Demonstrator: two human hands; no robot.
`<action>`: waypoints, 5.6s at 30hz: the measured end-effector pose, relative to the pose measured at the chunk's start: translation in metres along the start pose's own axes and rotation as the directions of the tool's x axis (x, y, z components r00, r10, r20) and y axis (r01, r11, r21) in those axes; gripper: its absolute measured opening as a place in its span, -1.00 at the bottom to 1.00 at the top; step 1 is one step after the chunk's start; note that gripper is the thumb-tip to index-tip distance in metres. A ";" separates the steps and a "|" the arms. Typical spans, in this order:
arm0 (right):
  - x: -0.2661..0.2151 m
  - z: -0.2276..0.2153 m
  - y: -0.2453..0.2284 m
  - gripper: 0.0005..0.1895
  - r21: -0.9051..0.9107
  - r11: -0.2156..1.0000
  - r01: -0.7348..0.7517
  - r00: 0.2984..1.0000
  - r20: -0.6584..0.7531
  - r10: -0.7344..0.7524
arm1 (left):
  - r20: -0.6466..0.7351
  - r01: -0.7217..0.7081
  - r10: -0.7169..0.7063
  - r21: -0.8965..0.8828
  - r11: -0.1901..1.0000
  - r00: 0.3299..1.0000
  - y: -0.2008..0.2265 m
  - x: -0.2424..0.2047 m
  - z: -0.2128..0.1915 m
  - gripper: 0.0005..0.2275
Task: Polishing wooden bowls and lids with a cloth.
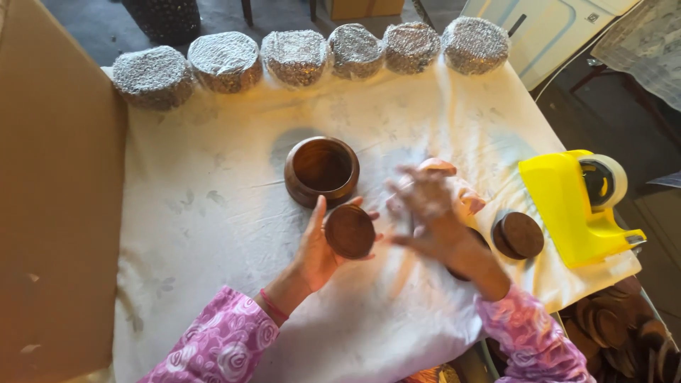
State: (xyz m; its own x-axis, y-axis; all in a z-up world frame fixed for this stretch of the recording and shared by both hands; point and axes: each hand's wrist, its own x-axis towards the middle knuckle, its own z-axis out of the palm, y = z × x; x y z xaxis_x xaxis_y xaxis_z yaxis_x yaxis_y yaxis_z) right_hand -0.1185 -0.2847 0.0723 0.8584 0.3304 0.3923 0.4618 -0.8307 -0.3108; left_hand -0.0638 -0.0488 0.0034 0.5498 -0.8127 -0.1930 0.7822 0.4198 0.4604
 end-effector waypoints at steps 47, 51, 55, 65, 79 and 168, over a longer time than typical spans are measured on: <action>0.139 0.107 -0.109 -0.53 0.083 0.978 0.194 0.894 -0.425 -0.141 | -0.010 -0.628 0.629 -0.070 0.775 0.777 0.093 -0.019 -0.034 -0.51; 0.129 0.121 -0.111 -0.53 0.356 0.918 0.173 0.886 -0.463 0.013 | -0.274 -0.732 0.751 0.190 0.654 0.600 0.086 0.009 -0.091 -0.53; 0.118 0.140 -0.129 -0.53 0.582 0.792 0.184 0.916 -0.394 0.077 | -0.153 -0.791 0.798 0.118 0.601 0.583 0.076 0.011 -0.124 -0.59; 0.121 0.141 -0.115 -0.64 0.590 0.790 0.167 0.917 -0.386 0.095 | -0.014 -0.594 0.598 -0.139 0.793 0.802 0.083 -0.014 -0.042 -0.46; 0.127 0.125 -0.109 -0.49 0.146 0.982 0.121 0.883 -0.469 -0.039 | 0.000 -0.614 0.614 0.017 0.789 0.790 0.071 -0.014 -0.026 -0.48; -0.082 -0.035 0.093 -0.80 0.776 0.630 0.039 0.259 -0.617 0.744 | 0.533 -0.490 -0.044 0.740 -0.460 0.845 -0.090 0.120 0.075 -0.03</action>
State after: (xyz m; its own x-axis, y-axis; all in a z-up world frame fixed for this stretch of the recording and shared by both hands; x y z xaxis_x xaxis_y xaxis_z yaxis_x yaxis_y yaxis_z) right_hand -0.1535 -0.4049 0.0419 0.4277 -0.8086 0.4040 0.4978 -0.1624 -0.8520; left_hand -0.0905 -0.2141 0.0034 0.2742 -0.9205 0.2784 -0.8464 -0.0936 0.5242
